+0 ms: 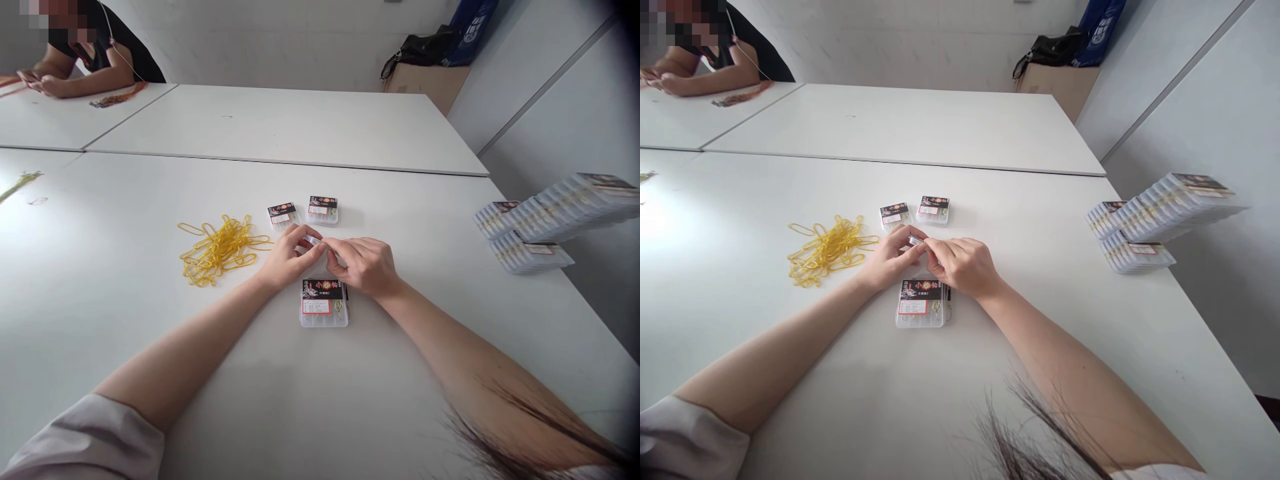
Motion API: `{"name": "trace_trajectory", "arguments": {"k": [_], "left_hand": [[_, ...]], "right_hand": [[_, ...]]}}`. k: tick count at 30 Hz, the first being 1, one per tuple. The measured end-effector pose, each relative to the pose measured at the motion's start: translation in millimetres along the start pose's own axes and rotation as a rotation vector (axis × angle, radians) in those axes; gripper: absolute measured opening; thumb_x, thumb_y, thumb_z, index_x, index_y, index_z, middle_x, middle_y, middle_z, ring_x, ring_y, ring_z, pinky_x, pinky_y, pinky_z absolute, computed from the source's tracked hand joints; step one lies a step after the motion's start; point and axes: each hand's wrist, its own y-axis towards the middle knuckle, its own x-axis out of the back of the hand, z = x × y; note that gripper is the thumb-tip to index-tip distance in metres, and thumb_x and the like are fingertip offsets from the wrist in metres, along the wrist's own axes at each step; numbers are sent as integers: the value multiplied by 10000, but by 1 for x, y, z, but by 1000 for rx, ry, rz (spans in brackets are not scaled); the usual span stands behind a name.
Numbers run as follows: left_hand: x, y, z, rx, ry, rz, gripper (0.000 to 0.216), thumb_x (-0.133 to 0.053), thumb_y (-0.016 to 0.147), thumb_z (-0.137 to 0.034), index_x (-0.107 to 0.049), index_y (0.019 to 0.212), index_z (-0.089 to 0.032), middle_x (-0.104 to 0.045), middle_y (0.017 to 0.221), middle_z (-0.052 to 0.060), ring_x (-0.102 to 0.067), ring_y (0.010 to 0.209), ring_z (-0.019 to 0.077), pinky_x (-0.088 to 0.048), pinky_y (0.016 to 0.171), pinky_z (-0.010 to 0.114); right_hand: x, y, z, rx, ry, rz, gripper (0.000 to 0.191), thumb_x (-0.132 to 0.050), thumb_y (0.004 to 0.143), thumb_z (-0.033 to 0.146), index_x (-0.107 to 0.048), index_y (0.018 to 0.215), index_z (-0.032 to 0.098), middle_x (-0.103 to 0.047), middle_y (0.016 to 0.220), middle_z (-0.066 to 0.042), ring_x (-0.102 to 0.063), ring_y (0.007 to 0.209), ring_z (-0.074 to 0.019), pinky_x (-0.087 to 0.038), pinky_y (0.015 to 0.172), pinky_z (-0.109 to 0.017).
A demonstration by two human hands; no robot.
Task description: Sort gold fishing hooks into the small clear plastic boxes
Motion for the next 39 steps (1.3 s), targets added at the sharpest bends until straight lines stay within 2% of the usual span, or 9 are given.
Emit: {"name": "trace_trajectory", "arguments": {"k": [9,14,17,20,23,25,30,35,39], "left_hand": [[4,2,1,4,-28,70,466,-596,884,-589,-707,1058,-172,-585,1073,88,-626,874,166,-550,768,283],[5,3,3,17,-63,93,448,-628,870,-548,-724,1063,-155,-632,1097,105,-632,904,183,-543,766,283],[6,4,5,32,-137,87,453,-664,849,-492,-710,1164,-170,-625,1192,113,-640,927,184,-548,757,282],[6,4,6,75,-265,69,560,-702,813,-380,-634,1342,-209,-621,1269,106,-638,862,149,-551,748,284],[5,3,7,93,-337,34,621,-714,776,-275,-612,1385,-214,-615,1317,109,-630,847,133,-551,778,291],[5,3,8,100,-355,21,632,-718,769,-255,-611,1391,-216,-609,1335,116,-633,872,142,-553,777,294],[5,3,9,93,-400,34,643,-744,778,-285,-604,1405,-262,-612,1334,104,-641,874,147,-557,756,292],[6,3,9,91,-396,48,665,-770,787,-359,-590,1422,-271,-588,1400,108,-641,920,160,-563,764,298],[6,2,6,101,-417,53,654,-759,803,-404,-591,1421,-272,-591,1427,110,-647,998,197,-564,750,298]], "right_hand": [[1,-1,1,-2,-69,18,197,-546,942,180,-719,848,185,-718,631,15,-622,528,-117,-425,532,-267],[2,0,2,-18,-6,-18,177,-557,934,168,-722,875,190,-695,586,21,-612,497,-123,-426,513,-272],[1,1,2,-106,147,-25,144,-577,945,196,-720,958,207,-780,772,-10,-711,659,-162,-522,612,-285],[-1,0,2,-292,337,33,175,-582,972,296,-697,1094,246,-793,1033,-44,-742,924,-218,-595,815,-362],[-4,-2,-1,-409,499,107,412,-585,976,404,-563,1365,271,-640,1403,-83,-600,1296,-277,-537,1043,-484],[-7,-5,-3,-466,601,163,553,-589,970,457,-443,1480,298,-497,1551,-83,-474,1429,-299,-490,1106,-532],[-8,-6,-6,-644,772,250,712,-649,914,547,-357,1530,344,-423,1597,-84,-492,1400,-333,-554,1013,-524],[-5,-3,-6,-731,885,284,682,-664,898,562,-418,1487,321,-476,1543,-102,-518,1365,-326,-514,1057,-518],[-7,-4,-9,-756,966,263,747,-742,841,555,-423,1468,303,-524,1475,-131,-614,1232,-296,-547,1000,-482]]}}
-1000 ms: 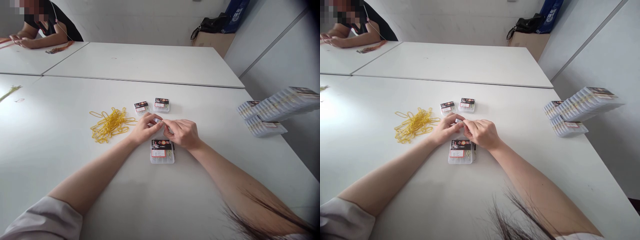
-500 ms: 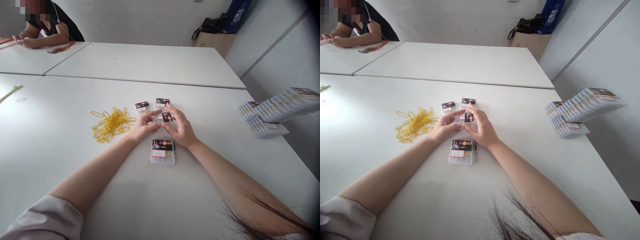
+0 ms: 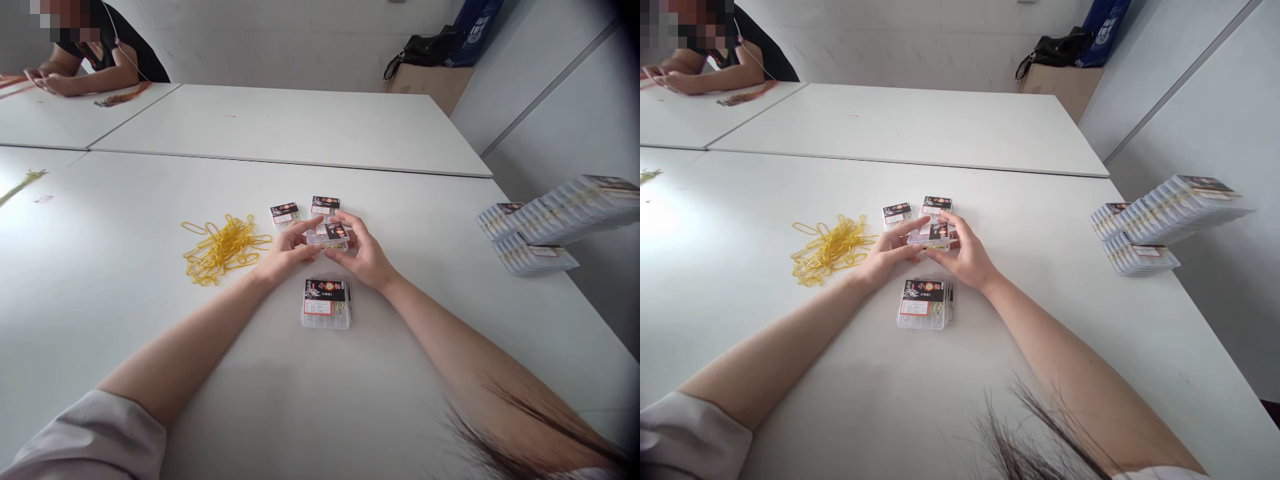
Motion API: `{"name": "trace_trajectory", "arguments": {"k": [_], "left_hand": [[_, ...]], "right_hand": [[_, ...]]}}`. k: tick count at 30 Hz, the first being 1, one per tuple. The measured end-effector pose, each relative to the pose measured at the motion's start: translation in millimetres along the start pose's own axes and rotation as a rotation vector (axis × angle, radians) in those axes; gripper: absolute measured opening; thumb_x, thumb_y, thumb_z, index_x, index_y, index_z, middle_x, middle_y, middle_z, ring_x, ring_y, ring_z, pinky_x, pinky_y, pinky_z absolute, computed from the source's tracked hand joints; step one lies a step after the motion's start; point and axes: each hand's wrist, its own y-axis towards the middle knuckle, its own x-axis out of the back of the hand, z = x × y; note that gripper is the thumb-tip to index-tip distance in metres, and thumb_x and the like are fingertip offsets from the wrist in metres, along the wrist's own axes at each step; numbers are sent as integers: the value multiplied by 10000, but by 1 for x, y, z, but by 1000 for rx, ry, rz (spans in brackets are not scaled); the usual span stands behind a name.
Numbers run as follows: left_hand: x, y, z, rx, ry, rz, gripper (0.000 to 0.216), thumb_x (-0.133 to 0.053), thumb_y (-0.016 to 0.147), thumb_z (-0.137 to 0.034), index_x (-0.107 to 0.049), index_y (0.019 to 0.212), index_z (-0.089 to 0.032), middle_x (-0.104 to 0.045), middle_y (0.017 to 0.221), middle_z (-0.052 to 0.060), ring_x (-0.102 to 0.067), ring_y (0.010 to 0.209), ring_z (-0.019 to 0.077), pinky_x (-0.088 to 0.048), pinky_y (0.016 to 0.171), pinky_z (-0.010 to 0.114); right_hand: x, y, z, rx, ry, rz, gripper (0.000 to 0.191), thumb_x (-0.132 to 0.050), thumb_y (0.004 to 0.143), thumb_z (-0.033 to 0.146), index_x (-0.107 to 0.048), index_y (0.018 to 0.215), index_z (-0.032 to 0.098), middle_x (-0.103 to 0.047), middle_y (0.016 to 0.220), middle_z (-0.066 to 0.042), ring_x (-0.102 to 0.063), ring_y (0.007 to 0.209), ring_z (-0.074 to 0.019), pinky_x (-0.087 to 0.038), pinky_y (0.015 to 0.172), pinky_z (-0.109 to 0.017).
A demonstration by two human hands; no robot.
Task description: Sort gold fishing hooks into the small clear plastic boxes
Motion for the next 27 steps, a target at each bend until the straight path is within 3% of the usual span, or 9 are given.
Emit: {"name": "trace_trajectory", "arguments": {"k": [5,8,11,18,24,27], "left_hand": [[-2,0,-3,38,-146,-38,597,-749,807,-477,-655,1347,-241,-729,1190,103,-690,969,213,-552,736,291],[-3,3,-2,53,-212,-131,495,-750,777,-571,-766,1068,-172,-745,854,69,-667,717,142,-502,608,240],[-4,5,-1,68,-205,-204,513,-750,743,-640,-746,836,-136,-677,667,42,-603,573,107,-469,542,228],[-4,7,-1,83,-179,-280,545,-712,759,-683,-720,818,-140,-674,643,43,-603,535,109,-477,517,226],[-5,9,1,54,-188,-344,579,-669,766,-725,-696,832,-150,-750,840,77,-607,516,98,-492,494,237],[-5,10,2,59,-210,-377,591,-653,759,-749,-665,819,-161,-750,834,73,-639,551,124,-494,494,246]], "right_hand": [[0,1,-3,64,33,22,838,-818,769,529,-407,1465,305,-532,1449,-139,-688,1036,-242,-596,889,-434],[-1,0,-1,83,39,57,835,-829,773,466,-396,1473,321,-543,1448,-127,-698,998,-230,-608,868,-420],[-1,-1,1,83,2,66,822,-829,780,396,-409,1481,310,-560,1438,-125,-693,1032,-241,-601,893,-424],[1,-1,4,25,-7,115,873,-789,815,353,-351,1568,298,-659,1339,-103,-713,1044,-251,-595,937,-448],[2,-1,7,3,7,158,882,-764,852,360,-309,1600,262,-770,1101,-66,-742,1015,-248,-580,983,-470],[3,-1,8,4,-13,160,865,-757,857,351,-318,1599,276,-781,1070,-51,-747,999,-244,-580,991,-470]]}}
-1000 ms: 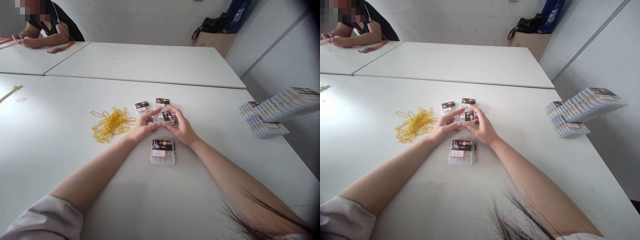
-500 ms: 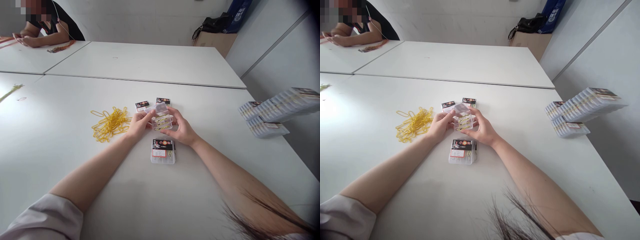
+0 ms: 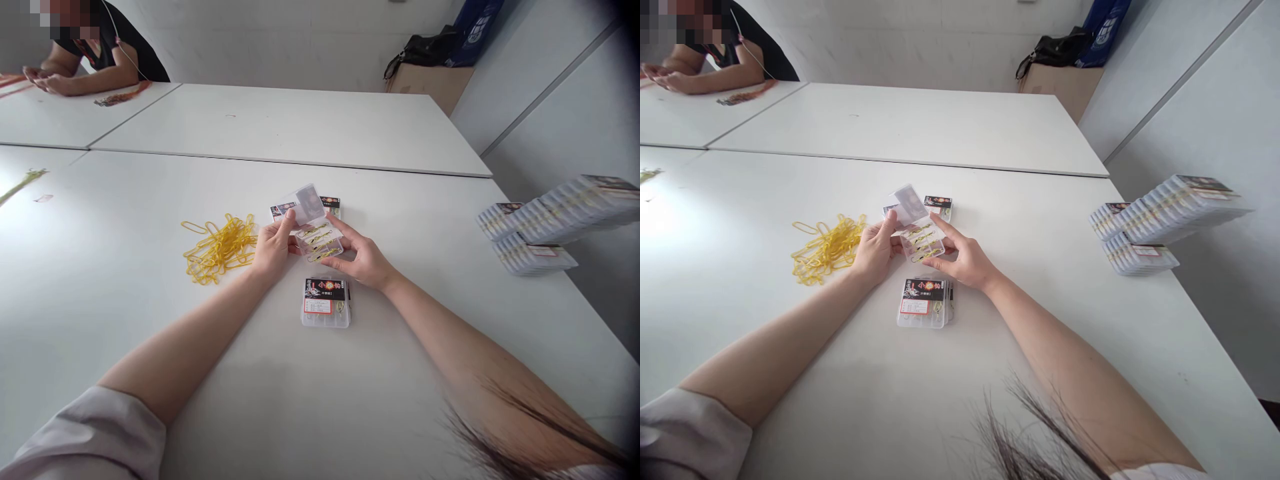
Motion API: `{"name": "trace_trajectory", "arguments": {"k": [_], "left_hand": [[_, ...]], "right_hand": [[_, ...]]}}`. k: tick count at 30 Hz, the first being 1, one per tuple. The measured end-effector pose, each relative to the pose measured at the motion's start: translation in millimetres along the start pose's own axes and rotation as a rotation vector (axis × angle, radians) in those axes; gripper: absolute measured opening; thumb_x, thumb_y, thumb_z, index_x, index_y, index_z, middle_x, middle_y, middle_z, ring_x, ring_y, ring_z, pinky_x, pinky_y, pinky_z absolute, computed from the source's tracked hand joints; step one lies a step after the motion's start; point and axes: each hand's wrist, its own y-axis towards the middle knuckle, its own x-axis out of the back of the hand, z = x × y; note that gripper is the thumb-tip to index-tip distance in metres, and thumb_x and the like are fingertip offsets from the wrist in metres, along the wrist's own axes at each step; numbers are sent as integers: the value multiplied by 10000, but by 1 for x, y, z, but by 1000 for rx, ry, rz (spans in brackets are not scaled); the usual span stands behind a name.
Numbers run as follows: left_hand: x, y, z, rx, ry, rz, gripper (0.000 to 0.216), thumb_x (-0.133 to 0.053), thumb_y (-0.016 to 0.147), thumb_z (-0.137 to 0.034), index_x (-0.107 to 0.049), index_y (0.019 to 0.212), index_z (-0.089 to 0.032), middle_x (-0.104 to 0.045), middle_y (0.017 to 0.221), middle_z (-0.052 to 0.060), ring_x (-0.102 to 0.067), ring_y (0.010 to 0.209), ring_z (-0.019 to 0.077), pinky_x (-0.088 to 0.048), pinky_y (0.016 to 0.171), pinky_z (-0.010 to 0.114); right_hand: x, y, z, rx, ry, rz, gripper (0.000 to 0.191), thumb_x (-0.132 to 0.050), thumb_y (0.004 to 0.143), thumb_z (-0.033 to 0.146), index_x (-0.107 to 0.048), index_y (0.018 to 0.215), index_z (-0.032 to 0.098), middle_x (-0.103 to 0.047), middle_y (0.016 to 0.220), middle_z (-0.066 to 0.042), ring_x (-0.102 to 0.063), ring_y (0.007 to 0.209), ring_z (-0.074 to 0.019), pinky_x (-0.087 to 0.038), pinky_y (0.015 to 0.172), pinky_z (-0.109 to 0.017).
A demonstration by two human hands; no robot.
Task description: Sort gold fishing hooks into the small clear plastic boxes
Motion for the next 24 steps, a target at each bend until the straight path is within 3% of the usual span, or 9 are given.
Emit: {"name": "trace_trajectory", "arguments": {"k": [7,18,24], "left_hand": [[-2,1,-1,29,-66,-20,551,-627,785,-742,-568,753,-195,-679,675,28,-694,638,179,-538,550,287],[2,6,3,67,-128,-69,400,-697,792,-564,-597,808,-177,-672,676,36,-672,644,183,-555,596,302],[3,6,5,65,-120,15,477,-652,805,-629,-613,916,-167,-703,762,62,-712,751,224,-583,691,359]], "right_hand": [[0,0,1,31,-32,16,828,-750,867,305,-340,1587,307,-787,1021,-19,-741,938,-210,-594,963,-430],[0,-1,-3,51,-66,8,817,-747,873,318,-338,1579,352,-763,955,9,-721,901,-197,-598,949,-455],[0,0,-2,67,-93,-18,800,-760,859,345,-378,1562,348,-747,885,20,-719,837,-191,-621,894,-432]]}}
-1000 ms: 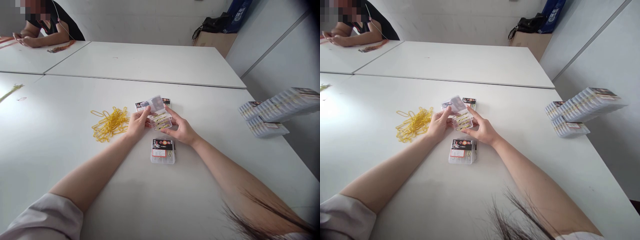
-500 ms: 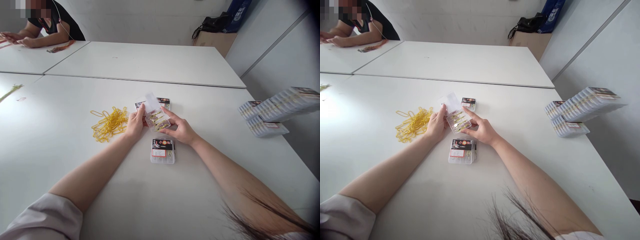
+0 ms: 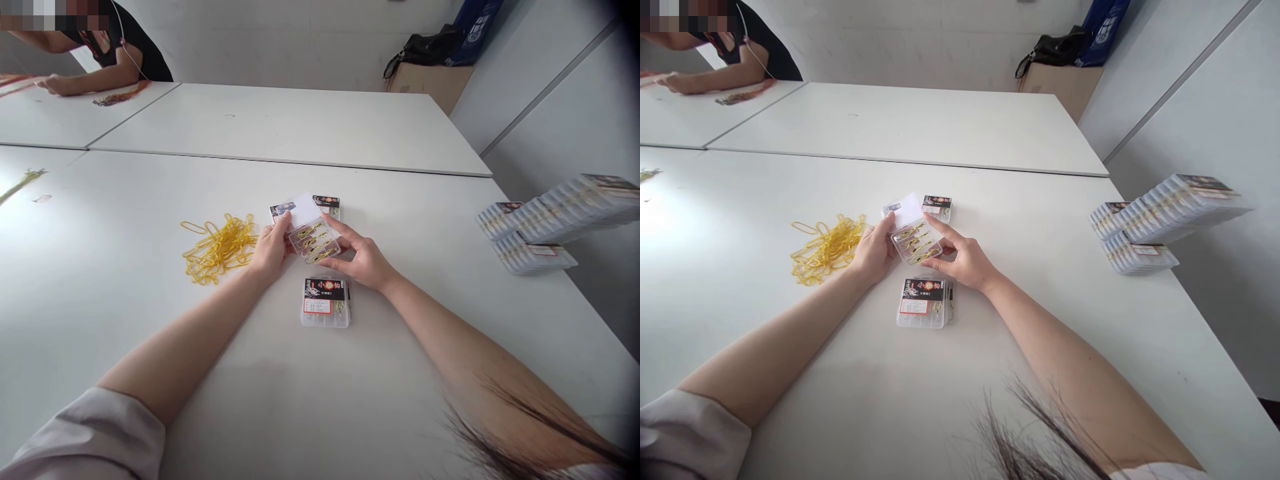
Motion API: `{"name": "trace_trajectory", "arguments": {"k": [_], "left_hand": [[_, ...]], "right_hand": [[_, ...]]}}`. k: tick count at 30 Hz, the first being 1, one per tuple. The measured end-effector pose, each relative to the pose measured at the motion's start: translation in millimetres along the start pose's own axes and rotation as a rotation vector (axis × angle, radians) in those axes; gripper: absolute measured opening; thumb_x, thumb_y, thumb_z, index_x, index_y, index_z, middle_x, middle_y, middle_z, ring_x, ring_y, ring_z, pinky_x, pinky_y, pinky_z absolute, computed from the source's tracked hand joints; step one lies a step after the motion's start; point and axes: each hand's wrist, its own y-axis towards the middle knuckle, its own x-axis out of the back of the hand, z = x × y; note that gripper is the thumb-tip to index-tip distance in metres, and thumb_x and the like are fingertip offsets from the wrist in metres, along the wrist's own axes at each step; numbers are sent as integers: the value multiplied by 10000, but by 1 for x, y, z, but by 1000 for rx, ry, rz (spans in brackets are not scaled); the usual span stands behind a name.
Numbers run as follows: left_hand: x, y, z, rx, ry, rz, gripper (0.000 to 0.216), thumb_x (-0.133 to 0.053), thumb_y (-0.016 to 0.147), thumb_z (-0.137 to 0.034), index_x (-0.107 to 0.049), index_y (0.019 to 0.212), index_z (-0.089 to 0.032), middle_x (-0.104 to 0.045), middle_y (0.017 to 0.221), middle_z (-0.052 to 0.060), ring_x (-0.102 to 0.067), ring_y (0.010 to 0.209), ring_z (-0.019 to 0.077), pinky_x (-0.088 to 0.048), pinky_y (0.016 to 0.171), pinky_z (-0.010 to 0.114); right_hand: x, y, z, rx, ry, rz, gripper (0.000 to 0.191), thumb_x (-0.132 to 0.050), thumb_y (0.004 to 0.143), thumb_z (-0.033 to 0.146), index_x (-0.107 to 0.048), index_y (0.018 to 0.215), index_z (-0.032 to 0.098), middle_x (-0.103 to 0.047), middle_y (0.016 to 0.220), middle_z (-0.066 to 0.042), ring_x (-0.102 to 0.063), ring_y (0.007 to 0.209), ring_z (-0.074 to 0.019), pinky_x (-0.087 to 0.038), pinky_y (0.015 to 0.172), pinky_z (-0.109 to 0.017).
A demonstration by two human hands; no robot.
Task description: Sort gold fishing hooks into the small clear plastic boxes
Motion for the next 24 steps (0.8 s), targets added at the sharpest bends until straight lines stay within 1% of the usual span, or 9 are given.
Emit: {"name": "trace_trajectory", "arguments": {"k": [3,7,10,12,13,15,18,20,24], "left_hand": [[0,0,0,9,-31,34,483,-613,837,-645,-614,956,-176,-731,846,79,-727,838,237,-598,741,369],[2,1,-1,47,-58,88,449,-582,882,-605,-631,1016,-179,-753,925,89,-734,891,245,-610,756,367],[2,1,-1,52,-51,112,430,-590,891,-575,-645,1033,-172,-761,948,98,-738,905,245,-618,768,367],[2,0,-2,43,-44,111,441,-594,890,-585,-649,1011,-165,-763,958,105,-739,917,243,-621,778,366],[1,0,-2,35,-40,111,454,-594,889,-597,-649,1000,-160,-764,963,109,-738,925,242,-622,783,365],[1,0,-2,17,-32,118,482,-591,887,-620,-646,989,-151,-764,972,112,-736,940,239,-623,794,365],[0,0,-2,-2,-22,138,516,-585,885,-643,-642,997,-142,-762,977,115,-733,962,239,-621,810,366],[0,0,-2,-10,-20,142,528,-581,887,-648,-643,1008,-139,-760,994,119,-731,974,239,-620,814,366],[-1,-1,-2,-27,-44,147,524,-592,888,-636,-653,1038,-138,-756,1038,121,-725,990,236,-615,816,352]], "right_hand": [[-1,0,0,12,-14,-35,773,-770,848,381,-422,1537,340,-737,842,25,-709,786,-187,-631,852,-416],[-2,0,0,15,7,-68,734,-765,849,416,-461,1507,302,-737,838,15,-708,757,-183,-630,815,-391],[-1,1,-1,-27,89,-70,729,-755,855,447,-460,1496,261,-747,862,-7,-715,785,-187,-616,804,-373],[0,2,-3,-75,185,-76,674,-711,885,495,-478,1461,234,-752,872,-22,-724,793,-188,-605,809,-371],[1,2,-4,-102,236,-88,616,-680,901,524,-515,1409,218,-754,867,-30,-727,782,-188,-601,802,-368],[3,4,-6,-149,311,-119,485,-618,925,578,-616,1216,190,-753,837,-48,-724,748,-184,-590,761,-348],[5,7,-7,-189,339,-147,436,-600,920,613,-663,901,182,-746,800,-64,-707,734,-178,-559,704,-311],[6,7,-6,-196,342,-150,442,-621,905,616,-660,814,185,-739,787,-58,-693,732,-170,-544,699,-299],[6,7,-4,-211,359,-160,432,-668,866,618,-672,792,193,-732,772,-43,-674,724,-161,-529,702,-290]]}}
